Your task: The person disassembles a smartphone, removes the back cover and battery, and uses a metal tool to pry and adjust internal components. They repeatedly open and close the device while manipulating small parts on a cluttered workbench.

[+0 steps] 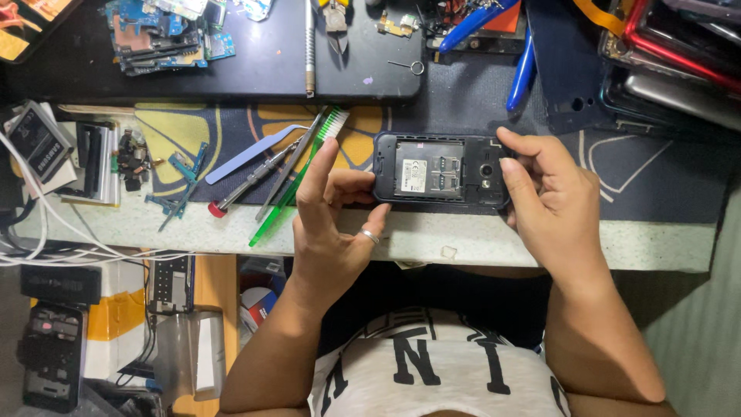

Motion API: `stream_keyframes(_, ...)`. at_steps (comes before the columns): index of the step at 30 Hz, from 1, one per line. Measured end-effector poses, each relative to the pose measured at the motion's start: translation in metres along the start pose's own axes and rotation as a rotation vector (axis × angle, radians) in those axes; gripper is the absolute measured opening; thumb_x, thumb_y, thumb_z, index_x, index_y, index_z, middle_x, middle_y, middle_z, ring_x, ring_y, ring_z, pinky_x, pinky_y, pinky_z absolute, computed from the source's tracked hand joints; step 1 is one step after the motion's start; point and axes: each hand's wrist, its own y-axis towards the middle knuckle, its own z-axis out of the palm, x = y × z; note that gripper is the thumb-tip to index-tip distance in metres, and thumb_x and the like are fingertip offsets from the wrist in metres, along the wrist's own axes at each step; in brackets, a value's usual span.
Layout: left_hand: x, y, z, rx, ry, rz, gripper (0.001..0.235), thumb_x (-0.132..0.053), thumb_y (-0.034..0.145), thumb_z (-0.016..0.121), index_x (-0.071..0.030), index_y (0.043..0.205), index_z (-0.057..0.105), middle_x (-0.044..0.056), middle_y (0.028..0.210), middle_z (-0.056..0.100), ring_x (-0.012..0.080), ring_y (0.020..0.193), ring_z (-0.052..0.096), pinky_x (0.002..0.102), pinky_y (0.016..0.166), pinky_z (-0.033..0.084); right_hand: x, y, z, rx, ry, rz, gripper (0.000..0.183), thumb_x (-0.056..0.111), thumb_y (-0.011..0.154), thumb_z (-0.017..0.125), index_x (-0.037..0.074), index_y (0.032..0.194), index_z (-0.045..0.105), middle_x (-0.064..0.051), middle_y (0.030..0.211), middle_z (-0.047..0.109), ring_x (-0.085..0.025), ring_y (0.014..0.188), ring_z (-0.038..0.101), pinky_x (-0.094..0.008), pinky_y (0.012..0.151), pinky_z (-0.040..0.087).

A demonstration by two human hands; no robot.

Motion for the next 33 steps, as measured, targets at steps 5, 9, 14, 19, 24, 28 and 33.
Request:
stream_keyframes(5, -0.0007, 0.0003, -0.0005, 0.003, 0.009, 0.008, 0.093, 0.013, 0.094, 0.076, -0.011, 0.163, 0.018, 0.016, 0.117, 0.063, 0.0183, 0.105, 0.069, 0.028, 0.095, 0.060, 0.0004, -0.0006, -0.0006, 0.005, 0.021, -0.004, 0.025, 0.004, 0.106, 0.061, 0.003, 0.131, 0.067, -0.002, 0.078, 0.067, -0.003, 0.056, 0.053, -0.020, 0.050, 0.040)
stream_keyframes(9, -0.0008, 0.0007, -0.0012, 0.007, 0.043, 0.030, 0.092, 0.012, 0.093, 0.077, -0.011, 0.162, 0.019, 0.015, 0.121, 0.064, 0.0182, 0.105, 0.069, 0.027, 0.095, 0.061, 0.0018, 0.0002, 0.0005, 0.004, 0.014, -0.008, 0.024, 0.004, 0.105, 0.061, 0.002, 0.128, 0.067, -0.001, 0.082, 0.070, -0.002, 0.057, 0.056, -0.020, 0.048, 0.042)
stream_keyframes(14, -0.0004, -0.0002, -0.0009, -0.004, 0.029, 0.021, 0.091, 0.012, 0.094, 0.076, -0.010, 0.162, 0.020, 0.016, 0.115, 0.065, 0.0185, 0.105, 0.070, 0.028, 0.095, 0.060, 0.0016, 0.0000, 0.0005, 0.006, 0.019, -0.011, 0.023, 0.004, 0.106, 0.061, 0.002, 0.128, 0.068, -0.001, 0.079, 0.068, -0.002, 0.057, 0.055, -0.020, 0.049, 0.041)
stream_keyframes(19, 0.0006, -0.0014, 0.0005, -0.008, 0.036, 0.010, 0.090, 0.012, 0.094, 0.077, -0.009, 0.162, 0.021, 0.016, 0.117, 0.065, 0.0185, 0.104, 0.070, 0.028, 0.095, 0.060, 0.0015, -0.0007, 0.0004, -0.001, 0.019, -0.010, 0.023, 0.004, 0.106, 0.061, 0.002, 0.128, 0.068, -0.001, 0.076, 0.067, -0.002, 0.056, 0.054, -0.020, 0.049, 0.040)
stream_keyframes(24, 0.0018, -0.0015, 0.0002, -0.005, 0.034, 0.010, 0.090, 0.011, 0.094, 0.076, -0.009, 0.162, 0.020, 0.016, 0.121, 0.065, 0.0181, 0.104, 0.070, 0.028, 0.094, 0.060, 0.0021, -0.0007, 0.0006, 0.000, 0.025, -0.006, 0.023, 0.004, 0.106, 0.061, 0.003, 0.128, 0.068, -0.001, 0.075, 0.066, -0.002, 0.055, 0.053, -0.020, 0.048, 0.040)
stream_keyframes(28, 0.0017, -0.0018, -0.0012, 0.002, 0.055, 0.031, 0.089, 0.011, 0.094, 0.076, -0.010, 0.162, 0.021, 0.016, 0.120, 0.065, 0.0185, 0.106, 0.070, 0.028, 0.095, 0.059, 0.0011, -0.0011, -0.0009, 0.000, -0.012, -0.019, 0.024, 0.004, 0.107, 0.060, 0.003, 0.129, 0.069, 0.000, 0.073, 0.065, -0.002, 0.055, 0.053, -0.021, 0.049, 0.040)
stream_keyframes(33, -0.0037, -0.0005, -0.0008, 0.005, 0.048, -0.021, 0.086, 0.011, 0.095, 0.074, -0.011, 0.161, 0.023, 0.015, 0.120, 0.064, 0.0150, 0.094, 0.068, 0.027, 0.083, 0.060, 0.0013, -0.0002, -0.0018, 0.006, -0.006, -0.040, 0.026, 0.005, 0.109, 0.056, 0.006, 0.131, 0.070, 0.002, 0.069, 0.062, -0.002, 0.054, 0.053, -0.021, 0.050, 0.041)
